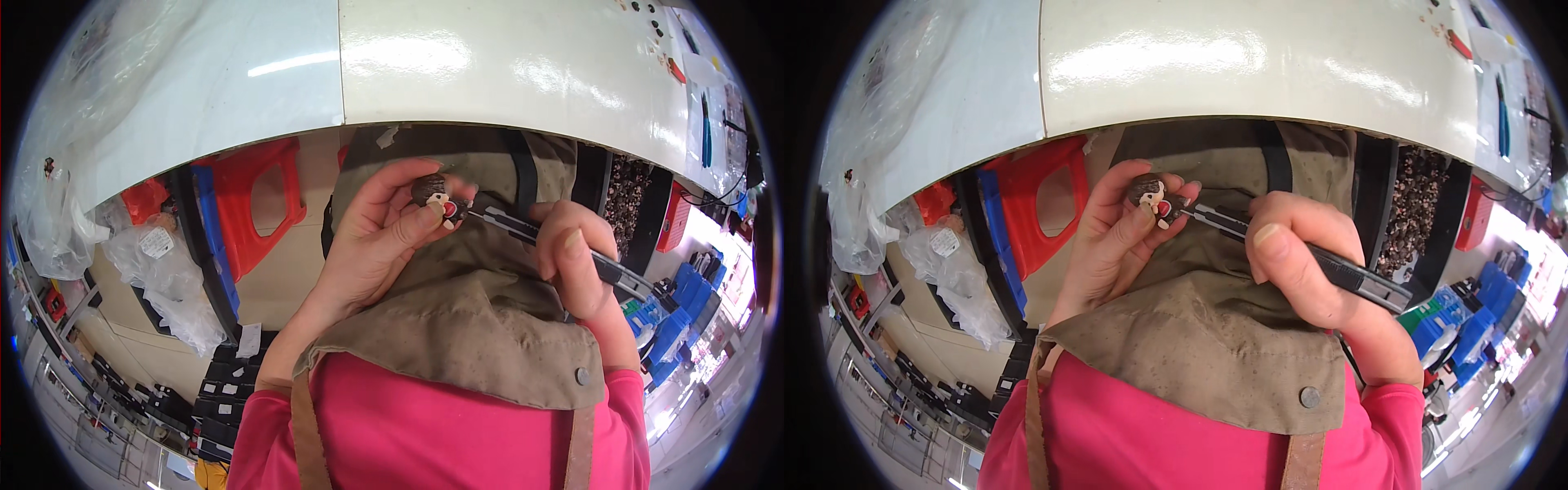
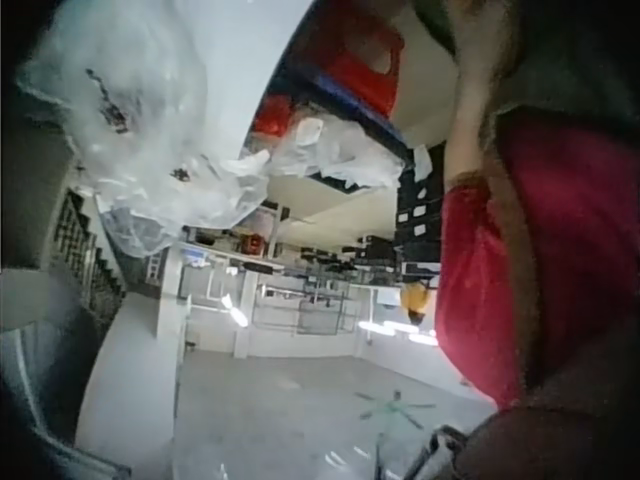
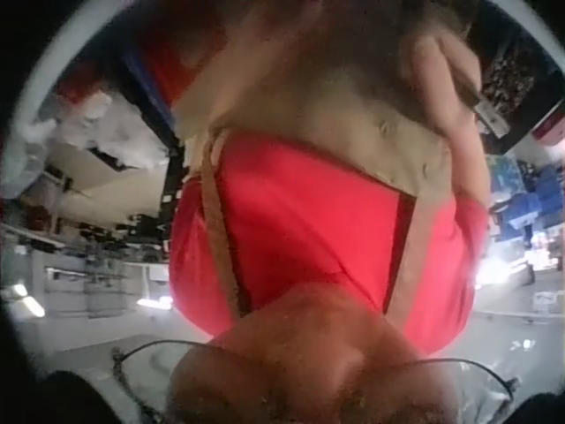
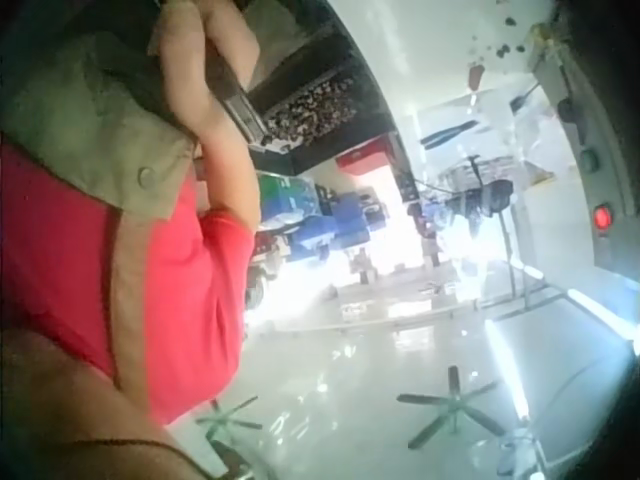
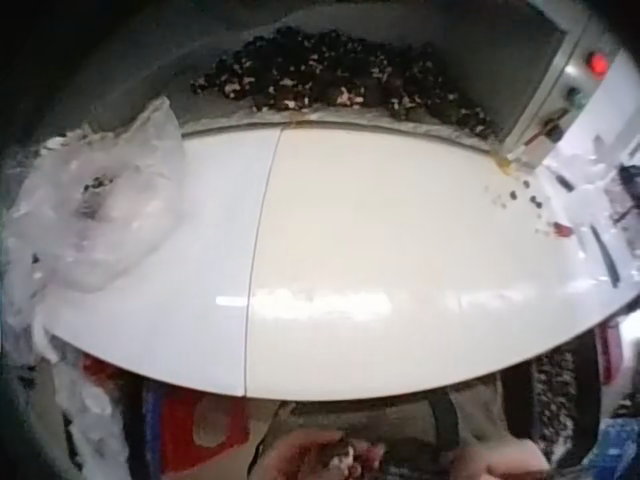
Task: Assembling small plastic toy figures using glue and hand tools at a workstation.
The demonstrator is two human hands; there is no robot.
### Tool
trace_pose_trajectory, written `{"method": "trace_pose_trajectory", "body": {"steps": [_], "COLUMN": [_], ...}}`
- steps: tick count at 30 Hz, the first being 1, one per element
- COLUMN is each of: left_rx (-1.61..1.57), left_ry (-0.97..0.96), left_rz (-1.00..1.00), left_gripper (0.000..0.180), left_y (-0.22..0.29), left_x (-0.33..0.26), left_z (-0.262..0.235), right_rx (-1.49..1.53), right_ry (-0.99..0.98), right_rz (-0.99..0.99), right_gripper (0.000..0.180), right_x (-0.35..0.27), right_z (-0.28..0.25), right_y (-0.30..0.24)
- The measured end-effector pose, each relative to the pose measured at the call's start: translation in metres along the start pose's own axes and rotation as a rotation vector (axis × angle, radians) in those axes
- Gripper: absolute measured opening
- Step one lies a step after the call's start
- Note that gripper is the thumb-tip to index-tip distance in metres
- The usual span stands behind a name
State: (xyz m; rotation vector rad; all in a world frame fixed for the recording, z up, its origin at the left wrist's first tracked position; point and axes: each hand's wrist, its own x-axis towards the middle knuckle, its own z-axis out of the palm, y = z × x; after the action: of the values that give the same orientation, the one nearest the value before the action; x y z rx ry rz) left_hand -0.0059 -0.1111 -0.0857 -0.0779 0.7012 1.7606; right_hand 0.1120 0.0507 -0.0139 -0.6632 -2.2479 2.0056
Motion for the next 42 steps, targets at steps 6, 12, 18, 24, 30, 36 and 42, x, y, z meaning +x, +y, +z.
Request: {"method": "trace_pose_trajectory", "body": {"steps": [6,12,18,24,30,36,42], "left_rx": [0.011,0.024,0.049,0.05,0.079,0.093,0.077], "left_ry": [0.012,0.015,0.022,0.031,0.036,0.035,0.056], "left_rz": [0.014,0.022,0.023,0.036,0.029,0.019,-0.008], "left_gripper": [0.035,0.035,0.035,0.035,0.036,0.036,0.037], "left_y": [-0.001,0.0,0.0,-0.002,-0.001,0.0,0.001], "left_x": [0.001,0.002,0.002,0.002,0.001,0.003,0.002], "left_z": [0.001,0.002,0.002,0.002,0.002,0.001,0.002], "right_rx": [0.009,-0.049,-0.184,-0.262,-0.306,-0.311,-0.314], "right_ry": [-0.054,-0.084,-0.112,-0.143,-0.2,-0.249,-0.281], "right_rz": [-0.042,-0.062,-0.119,-0.196,-0.252,-0.206,-0.169], "right_gripper": [0.033,0.028,0.03,0.033,0.032,0.028,0.023], "right_x": [0.001,0.004,0.007,0.012,0.016,0.019,0.019], "right_z": [-0.001,-0.004,-0.004,-0.003,-0.005,-0.011,-0.013], "right_y": [0.0,-0.001,-0.002,-0.004,-0.006,-0.013,-0.016]}}
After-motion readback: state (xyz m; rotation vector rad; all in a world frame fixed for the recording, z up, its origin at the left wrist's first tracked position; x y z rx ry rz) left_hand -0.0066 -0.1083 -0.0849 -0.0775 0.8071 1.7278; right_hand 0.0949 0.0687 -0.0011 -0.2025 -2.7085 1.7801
